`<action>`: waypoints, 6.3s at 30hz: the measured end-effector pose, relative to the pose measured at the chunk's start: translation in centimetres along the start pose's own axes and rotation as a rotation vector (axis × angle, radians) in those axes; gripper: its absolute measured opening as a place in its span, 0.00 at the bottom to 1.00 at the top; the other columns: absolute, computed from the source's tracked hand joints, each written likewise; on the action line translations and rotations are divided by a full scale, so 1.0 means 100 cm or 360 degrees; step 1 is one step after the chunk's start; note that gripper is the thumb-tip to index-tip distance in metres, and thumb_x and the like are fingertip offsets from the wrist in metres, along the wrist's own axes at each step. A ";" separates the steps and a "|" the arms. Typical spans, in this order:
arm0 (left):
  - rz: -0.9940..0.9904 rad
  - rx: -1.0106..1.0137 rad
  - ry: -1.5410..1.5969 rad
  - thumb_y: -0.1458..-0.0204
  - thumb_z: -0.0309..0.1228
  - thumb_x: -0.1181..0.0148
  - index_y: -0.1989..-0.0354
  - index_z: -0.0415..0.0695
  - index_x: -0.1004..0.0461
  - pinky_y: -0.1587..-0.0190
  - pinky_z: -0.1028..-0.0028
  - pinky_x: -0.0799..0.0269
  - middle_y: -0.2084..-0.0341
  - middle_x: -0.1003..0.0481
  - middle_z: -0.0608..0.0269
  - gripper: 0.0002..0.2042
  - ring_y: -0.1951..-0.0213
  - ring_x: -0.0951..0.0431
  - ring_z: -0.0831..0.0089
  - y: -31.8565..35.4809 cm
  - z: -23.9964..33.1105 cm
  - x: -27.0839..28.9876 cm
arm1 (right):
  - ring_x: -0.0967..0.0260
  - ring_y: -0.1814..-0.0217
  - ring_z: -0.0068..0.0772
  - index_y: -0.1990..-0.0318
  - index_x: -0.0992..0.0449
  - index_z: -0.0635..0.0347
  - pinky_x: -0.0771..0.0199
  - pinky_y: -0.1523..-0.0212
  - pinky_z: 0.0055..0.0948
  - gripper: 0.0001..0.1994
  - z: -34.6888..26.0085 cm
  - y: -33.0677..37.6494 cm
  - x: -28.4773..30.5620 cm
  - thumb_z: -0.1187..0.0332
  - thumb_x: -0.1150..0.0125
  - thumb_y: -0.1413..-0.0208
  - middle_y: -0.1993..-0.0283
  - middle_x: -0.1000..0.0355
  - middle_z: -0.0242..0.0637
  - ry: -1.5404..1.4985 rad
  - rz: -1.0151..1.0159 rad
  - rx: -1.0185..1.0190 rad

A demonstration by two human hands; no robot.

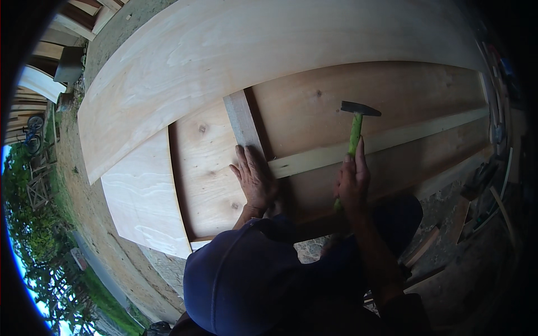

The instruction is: The person is assembling a wooden structure, likely a boat hull, by hammering nails into wooden planks and supports. They are sitting on the ground and using a hammer to secure the pieces together.

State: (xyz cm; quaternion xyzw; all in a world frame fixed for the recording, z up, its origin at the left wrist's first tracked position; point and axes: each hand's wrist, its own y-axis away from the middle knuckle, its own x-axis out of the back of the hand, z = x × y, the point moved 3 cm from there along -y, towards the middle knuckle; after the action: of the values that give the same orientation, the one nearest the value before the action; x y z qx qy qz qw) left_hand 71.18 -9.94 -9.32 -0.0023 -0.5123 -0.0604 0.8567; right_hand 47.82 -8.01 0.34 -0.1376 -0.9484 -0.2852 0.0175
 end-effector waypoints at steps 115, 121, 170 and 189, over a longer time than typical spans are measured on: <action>-0.0433 -0.0221 0.0296 0.51 0.51 0.31 0.25 0.35 0.73 0.28 0.43 0.64 0.30 0.75 0.21 0.60 0.27 0.71 0.29 -0.011 -0.020 0.016 | 0.19 0.62 0.47 0.54 0.29 0.49 0.21 0.59 0.48 0.18 0.024 -0.016 0.046 0.45 0.51 0.34 0.69 0.21 0.44 0.2633 -0.1451 0.1133; -0.0500 -0.0236 0.0263 0.50 0.50 0.31 0.26 0.32 0.73 0.27 0.48 0.64 0.30 0.77 0.21 0.60 0.27 0.74 0.30 -0.018 -0.020 0.017 | 0.19 0.60 0.44 0.51 0.30 0.48 0.21 0.57 0.50 0.22 0.020 -0.018 0.046 0.41 0.54 0.35 0.61 0.21 0.44 0.2715 -0.1393 0.1027; -0.0254 -0.0385 0.0729 0.42 0.20 0.41 0.56 0.41 0.22 0.61 0.75 0.25 0.65 0.20 0.65 0.08 0.64 0.21 0.76 -0.044 0.062 0.081 | 0.27 0.54 0.42 0.48 0.27 0.64 0.28 0.50 0.36 0.11 0.164 0.070 0.390 0.70 0.51 0.31 0.54 0.26 0.44 0.0985 0.1265 0.0892; -0.1464 0.0032 0.2178 0.39 0.25 0.40 0.56 0.38 0.22 0.62 0.76 0.26 0.70 0.21 0.64 0.06 0.68 0.22 0.77 -0.088 0.203 0.046 | 0.23 0.64 0.42 0.57 0.33 0.64 0.23 0.65 0.35 0.08 -0.045 0.025 0.037 0.80 0.41 0.41 0.67 0.27 0.46 -0.0229 0.0767 0.0968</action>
State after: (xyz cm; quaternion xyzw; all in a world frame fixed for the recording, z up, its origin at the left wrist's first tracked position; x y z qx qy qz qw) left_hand 54.61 -17.86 3.87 0.2527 0.1728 -0.3886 0.8690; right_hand 44.72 -7.52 5.88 -0.3644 -0.9289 0.0314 0.0575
